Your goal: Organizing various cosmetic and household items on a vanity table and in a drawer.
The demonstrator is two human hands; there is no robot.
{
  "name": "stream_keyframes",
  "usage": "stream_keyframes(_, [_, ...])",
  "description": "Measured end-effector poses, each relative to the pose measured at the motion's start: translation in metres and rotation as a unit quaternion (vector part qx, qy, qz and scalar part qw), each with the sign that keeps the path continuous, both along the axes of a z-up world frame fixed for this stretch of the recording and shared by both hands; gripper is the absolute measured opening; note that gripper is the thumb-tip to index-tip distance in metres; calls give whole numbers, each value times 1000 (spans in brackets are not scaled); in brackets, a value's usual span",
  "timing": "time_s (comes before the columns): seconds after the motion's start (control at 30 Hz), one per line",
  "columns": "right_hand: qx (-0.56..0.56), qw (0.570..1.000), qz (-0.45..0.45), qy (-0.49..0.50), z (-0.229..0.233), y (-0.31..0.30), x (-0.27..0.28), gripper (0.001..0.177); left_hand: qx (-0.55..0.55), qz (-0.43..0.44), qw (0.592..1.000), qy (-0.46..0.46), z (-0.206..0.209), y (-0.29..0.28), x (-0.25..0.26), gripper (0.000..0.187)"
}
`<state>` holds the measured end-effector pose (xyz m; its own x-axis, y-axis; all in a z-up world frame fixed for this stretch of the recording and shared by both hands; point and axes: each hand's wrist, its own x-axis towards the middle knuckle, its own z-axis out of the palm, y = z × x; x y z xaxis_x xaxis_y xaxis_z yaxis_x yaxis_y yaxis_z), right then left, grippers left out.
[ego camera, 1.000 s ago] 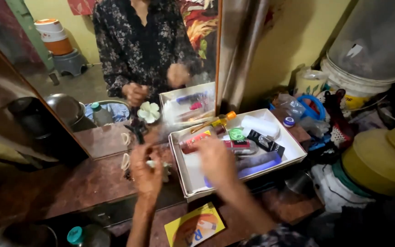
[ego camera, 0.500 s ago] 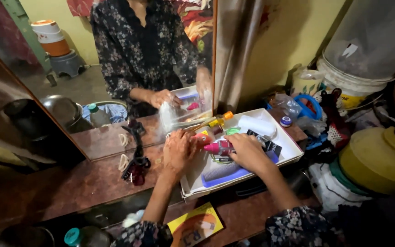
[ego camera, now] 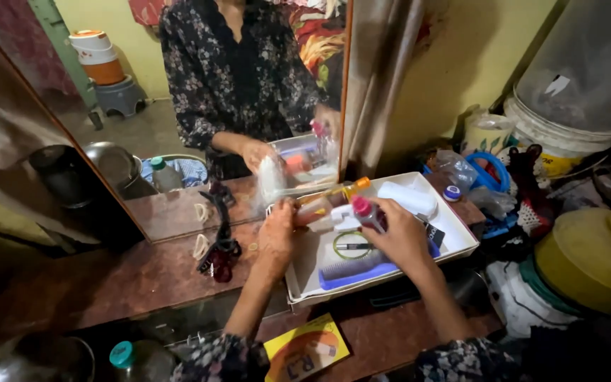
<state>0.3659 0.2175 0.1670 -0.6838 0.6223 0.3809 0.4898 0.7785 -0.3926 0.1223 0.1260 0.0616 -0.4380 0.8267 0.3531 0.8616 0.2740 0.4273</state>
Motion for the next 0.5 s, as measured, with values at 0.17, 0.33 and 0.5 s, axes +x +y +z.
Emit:
stream_keyframes(0.17, [-171,953,22,249,-35,25,-15,61,235,-66,926,-289,-16,-15,-6,61])
stream_keyframes(0.33, [-171,960,46,217,-36,15,-47,59,190,-21,924,-331,-35,-23,-31,55])
stream_keyframes(0.5, [-193,961,67,187,-16,-17,-71,64,174,-36,928,-327,16,-51,-15,50])
